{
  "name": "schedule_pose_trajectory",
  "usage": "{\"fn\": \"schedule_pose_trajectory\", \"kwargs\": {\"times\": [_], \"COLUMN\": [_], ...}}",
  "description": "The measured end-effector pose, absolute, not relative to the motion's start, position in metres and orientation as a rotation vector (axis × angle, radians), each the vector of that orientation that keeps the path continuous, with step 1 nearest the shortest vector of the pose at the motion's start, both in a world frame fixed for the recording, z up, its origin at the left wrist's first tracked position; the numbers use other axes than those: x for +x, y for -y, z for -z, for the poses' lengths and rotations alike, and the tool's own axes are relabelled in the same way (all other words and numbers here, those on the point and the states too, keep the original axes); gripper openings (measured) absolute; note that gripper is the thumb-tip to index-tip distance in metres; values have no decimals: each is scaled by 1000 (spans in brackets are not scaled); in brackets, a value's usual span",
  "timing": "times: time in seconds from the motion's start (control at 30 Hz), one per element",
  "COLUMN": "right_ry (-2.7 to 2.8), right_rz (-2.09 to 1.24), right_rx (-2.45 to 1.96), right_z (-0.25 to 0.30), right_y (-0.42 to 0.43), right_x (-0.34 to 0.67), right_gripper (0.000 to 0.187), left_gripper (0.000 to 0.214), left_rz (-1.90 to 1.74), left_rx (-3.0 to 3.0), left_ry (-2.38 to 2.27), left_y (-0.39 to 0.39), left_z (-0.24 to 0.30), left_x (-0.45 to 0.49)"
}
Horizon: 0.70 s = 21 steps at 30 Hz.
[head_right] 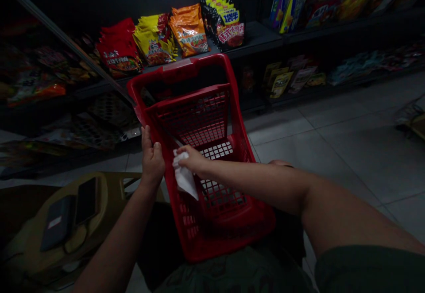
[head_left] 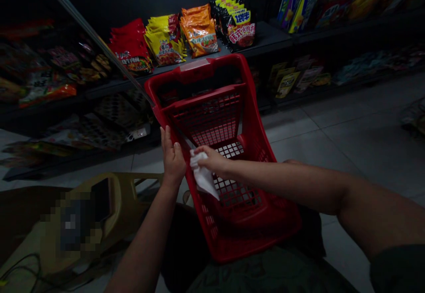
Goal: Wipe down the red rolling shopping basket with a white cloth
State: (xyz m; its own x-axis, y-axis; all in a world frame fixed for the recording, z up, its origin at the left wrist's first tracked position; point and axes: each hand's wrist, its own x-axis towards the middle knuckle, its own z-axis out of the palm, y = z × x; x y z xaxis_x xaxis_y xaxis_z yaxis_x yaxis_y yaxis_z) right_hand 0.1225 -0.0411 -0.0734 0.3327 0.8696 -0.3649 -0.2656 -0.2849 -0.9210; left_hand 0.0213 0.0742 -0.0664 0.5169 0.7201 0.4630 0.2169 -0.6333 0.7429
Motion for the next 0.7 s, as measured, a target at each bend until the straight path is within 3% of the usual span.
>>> {"fn": "schedule_pose_trajectory", "kwargs": {"times": [0.07, 0.13, 0.4, 0.53, 0.63, 0.7], "right_ry": [551, 581, 872, 988, 878, 817], "right_rz": [-1167, -1223, -1849, -1387, -1017, -999], "right_rx": [-1392, -1389, -1481, -1634, -1751, -1836], "right_z": [68, 69, 83, 77, 82, 93], "right_y": [29, 36, 138, 76, 15, -5], "right_x": [120, 110, 83, 119, 138, 136], "right_gripper": [62, 66, 41, 31, 40, 44], "left_gripper": [58, 58, 55, 54, 53, 53], "left_rz": [-1043, -1038, -1028, -1029, -1034, -1033], "left_rx": [2146, 2151, 2157, 2155, 2141, 2140], "left_ry": [-764, -774, -761, -754, -747, -733], "left_y": [-75, -74, -70, -73, -75, -76], "left_z": [67, 66, 64, 68, 69, 69], "left_x": [22, 23, 21, 23, 25, 25]}}
